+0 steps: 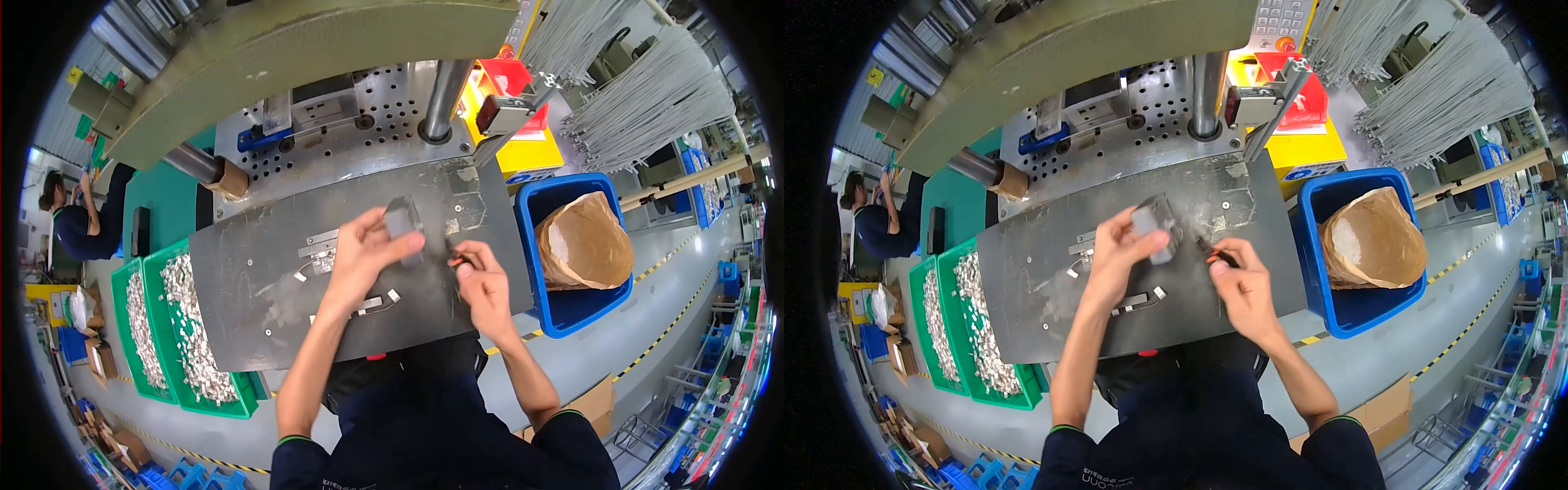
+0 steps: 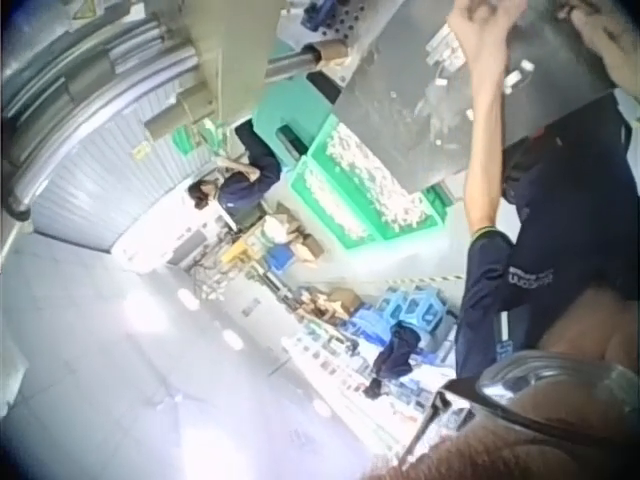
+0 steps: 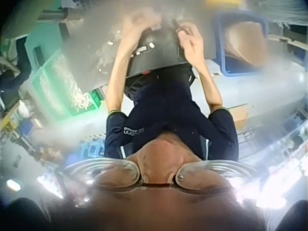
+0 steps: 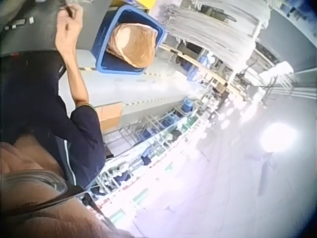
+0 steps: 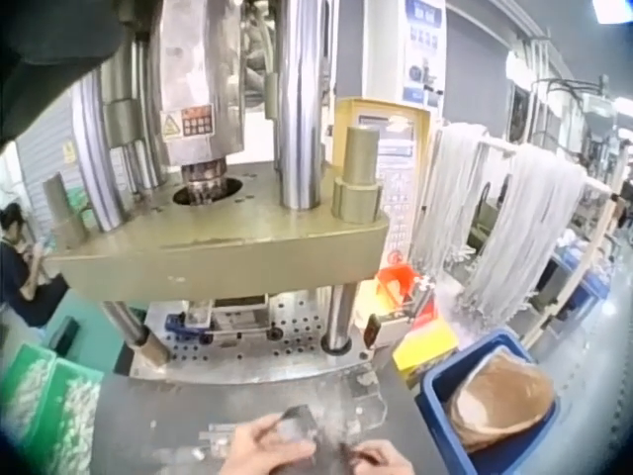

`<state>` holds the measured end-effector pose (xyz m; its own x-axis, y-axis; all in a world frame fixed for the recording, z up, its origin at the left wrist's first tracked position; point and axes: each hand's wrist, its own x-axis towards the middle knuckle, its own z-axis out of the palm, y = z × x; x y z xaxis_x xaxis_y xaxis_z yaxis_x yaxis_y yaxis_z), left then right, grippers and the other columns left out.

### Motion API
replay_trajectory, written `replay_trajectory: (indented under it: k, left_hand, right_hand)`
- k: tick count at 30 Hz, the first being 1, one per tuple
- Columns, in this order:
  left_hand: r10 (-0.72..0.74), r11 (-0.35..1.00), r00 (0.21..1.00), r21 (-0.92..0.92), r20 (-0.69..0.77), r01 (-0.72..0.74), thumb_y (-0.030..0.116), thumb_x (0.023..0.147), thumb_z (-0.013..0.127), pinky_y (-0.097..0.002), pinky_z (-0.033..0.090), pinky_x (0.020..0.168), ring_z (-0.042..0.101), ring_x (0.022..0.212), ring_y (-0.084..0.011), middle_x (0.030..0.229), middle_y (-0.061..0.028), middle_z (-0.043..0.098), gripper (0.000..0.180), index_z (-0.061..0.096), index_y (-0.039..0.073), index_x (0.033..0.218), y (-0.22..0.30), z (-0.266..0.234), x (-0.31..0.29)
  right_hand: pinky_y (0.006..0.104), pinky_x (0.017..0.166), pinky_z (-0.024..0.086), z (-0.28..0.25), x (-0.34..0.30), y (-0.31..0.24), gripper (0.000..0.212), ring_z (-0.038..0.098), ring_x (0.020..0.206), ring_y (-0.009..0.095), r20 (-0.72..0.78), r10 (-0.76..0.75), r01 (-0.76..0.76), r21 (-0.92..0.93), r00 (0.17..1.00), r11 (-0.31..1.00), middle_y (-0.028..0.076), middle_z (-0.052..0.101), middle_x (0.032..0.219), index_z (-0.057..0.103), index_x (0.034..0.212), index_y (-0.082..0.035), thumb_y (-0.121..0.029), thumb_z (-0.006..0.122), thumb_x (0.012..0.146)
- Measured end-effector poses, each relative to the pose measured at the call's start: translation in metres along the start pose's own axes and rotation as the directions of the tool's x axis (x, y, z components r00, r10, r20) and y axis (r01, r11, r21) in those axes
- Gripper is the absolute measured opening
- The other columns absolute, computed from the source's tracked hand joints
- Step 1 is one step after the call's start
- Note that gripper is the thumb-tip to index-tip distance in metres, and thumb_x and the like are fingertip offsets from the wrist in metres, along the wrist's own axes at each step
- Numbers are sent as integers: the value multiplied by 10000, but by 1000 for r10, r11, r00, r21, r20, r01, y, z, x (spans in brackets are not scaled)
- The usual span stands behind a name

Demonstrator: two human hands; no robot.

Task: The person assembles small electronic components and circuit connectors using a press machine and pliers at an industrial workstation.

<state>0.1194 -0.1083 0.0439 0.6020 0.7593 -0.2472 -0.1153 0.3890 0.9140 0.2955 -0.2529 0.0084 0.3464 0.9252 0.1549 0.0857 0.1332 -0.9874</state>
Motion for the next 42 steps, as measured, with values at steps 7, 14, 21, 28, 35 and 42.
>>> replay_trajectory:
  k: [7,14,21,28,35,42]
  left_hand:
    - [106,982,994,-156,-33,-110,-144,814,826,-339,632,917,740,1042,-200,1205,-129,712,508,600,-71,1263,-9,1,-55]
    - [645,456,753,857,-132,-241,288,558,1006,-341,535,612,676,681,-230,829,-86,667,635,632,33,1004,-6,0,-111]
    - [410,309,891,890,194,-336,212,552,899,-377,489,745,629,791,-258,915,-79,630,561,714,25,1048,-25,-41,-158]
    - [274,97,897,918,346,-384,303,581,918,-400,483,823,591,900,-258,966,-65,584,671,735,4,1152,-52,-58,-154]
    - [384,105,851,899,358,-425,312,649,913,-416,501,874,595,972,-271,1089,-69,618,726,694,7,1270,-60,-45,-133]
    - [379,457,899,801,218,-387,137,672,920,-455,567,979,658,1163,-346,1294,-125,691,665,643,15,1264,-73,-59,-147]
  right_hand:
    - [403,955,489,19,0,-33,251,654,1022,358,290,-72,133,-197,954,971,237,662,1211,695,754,75,-59,678,966]
    - [294,591,341,-24,9,-2,271,419,706,70,-406,-44,-115,-359,913,926,-25,434,762,572,909,-10,-199,561,1102]
    - [482,720,544,-335,-20,151,556,725,724,353,-561,-217,-464,-804,798,371,206,758,808,778,1016,52,-423,504,1103]
    - [335,842,522,-194,-18,88,418,671,840,213,-591,-89,-379,-618,802,688,104,719,881,717,928,41,-295,536,1100]
    - [459,1044,468,-10,24,16,260,622,1200,349,-46,-302,128,-838,952,530,147,710,1235,701,1068,-38,-14,809,832]
    - [431,984,442,54,-4,-32,589,637,1167,303,767,-42,516,-388,640,764,114,684,1291,708,1284,-68,-191,908,743]
